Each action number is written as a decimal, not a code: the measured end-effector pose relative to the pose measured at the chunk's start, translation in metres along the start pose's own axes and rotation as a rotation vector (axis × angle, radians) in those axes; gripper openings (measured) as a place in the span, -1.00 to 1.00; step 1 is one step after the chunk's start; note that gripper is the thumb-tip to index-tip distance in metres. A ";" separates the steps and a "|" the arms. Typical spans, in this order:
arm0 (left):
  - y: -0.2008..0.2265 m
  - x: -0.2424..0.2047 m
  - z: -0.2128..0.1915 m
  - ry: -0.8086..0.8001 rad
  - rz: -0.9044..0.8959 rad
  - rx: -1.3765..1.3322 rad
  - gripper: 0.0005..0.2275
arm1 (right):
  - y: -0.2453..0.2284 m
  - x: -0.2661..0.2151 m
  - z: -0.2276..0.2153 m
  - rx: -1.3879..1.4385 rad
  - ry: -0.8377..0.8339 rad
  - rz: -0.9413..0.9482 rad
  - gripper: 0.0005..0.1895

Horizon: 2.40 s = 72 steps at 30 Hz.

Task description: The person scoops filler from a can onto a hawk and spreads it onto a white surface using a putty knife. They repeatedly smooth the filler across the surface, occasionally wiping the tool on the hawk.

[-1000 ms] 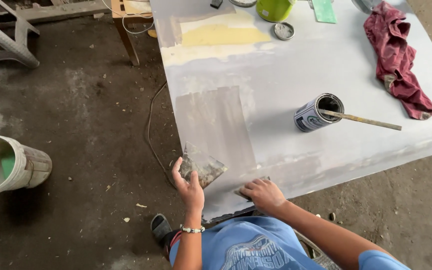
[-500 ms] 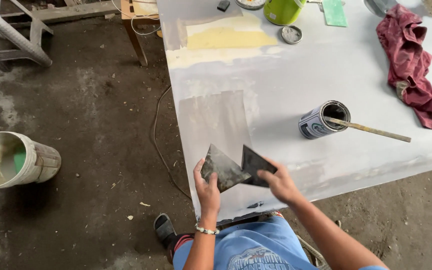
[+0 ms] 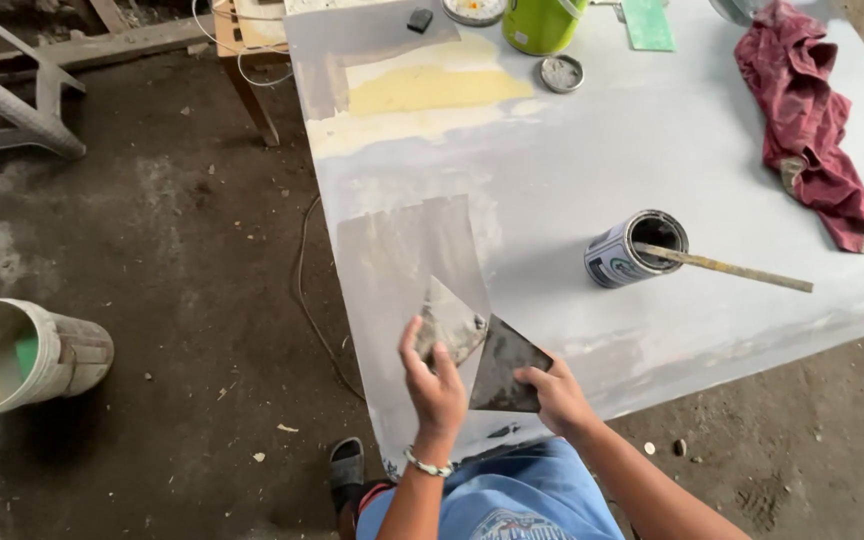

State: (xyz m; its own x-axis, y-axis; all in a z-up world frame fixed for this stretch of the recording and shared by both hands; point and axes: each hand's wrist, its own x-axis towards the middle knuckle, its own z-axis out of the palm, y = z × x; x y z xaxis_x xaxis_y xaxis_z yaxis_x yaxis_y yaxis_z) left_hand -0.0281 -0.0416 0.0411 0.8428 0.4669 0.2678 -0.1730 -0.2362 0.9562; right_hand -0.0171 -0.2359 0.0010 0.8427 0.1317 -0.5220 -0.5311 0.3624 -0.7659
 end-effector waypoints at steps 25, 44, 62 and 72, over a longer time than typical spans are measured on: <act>-0.014 -0.023 0.034 0.040 -0.395 -0.015 -0.56 | -0.189 0.248 0.097 -2.100 -0.232 -0.395 -0.44; -0.016 -0.005 0.054 0.054 -0.298 -0.148 -0.55 | -0.136 0.207 0.068 -2.112 -0.174 -0.516 -0.47; -0.018 0.000 0.013 0.117 -0.199 -0.063 -0.55 | -0.063 0.082 0.010 -2.125 -0.329 -0.646 -0.52; -0.018 -0.006 -0.002 0.145 -0.223 -0.045 -0.56 | -0.112 0.086 0.033 -1.943 -0.185 -0.516 -0.55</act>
State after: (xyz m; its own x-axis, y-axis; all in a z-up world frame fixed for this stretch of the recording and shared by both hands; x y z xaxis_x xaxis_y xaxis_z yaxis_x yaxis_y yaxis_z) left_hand -0.0313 -0.0389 0.0227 0.7817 0.6207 0.0607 -0.0165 -0.0767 0.9969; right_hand 0.1183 -0.2350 0.0544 0.8473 0.4816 -0.2238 0.4507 -0.8750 -0.1767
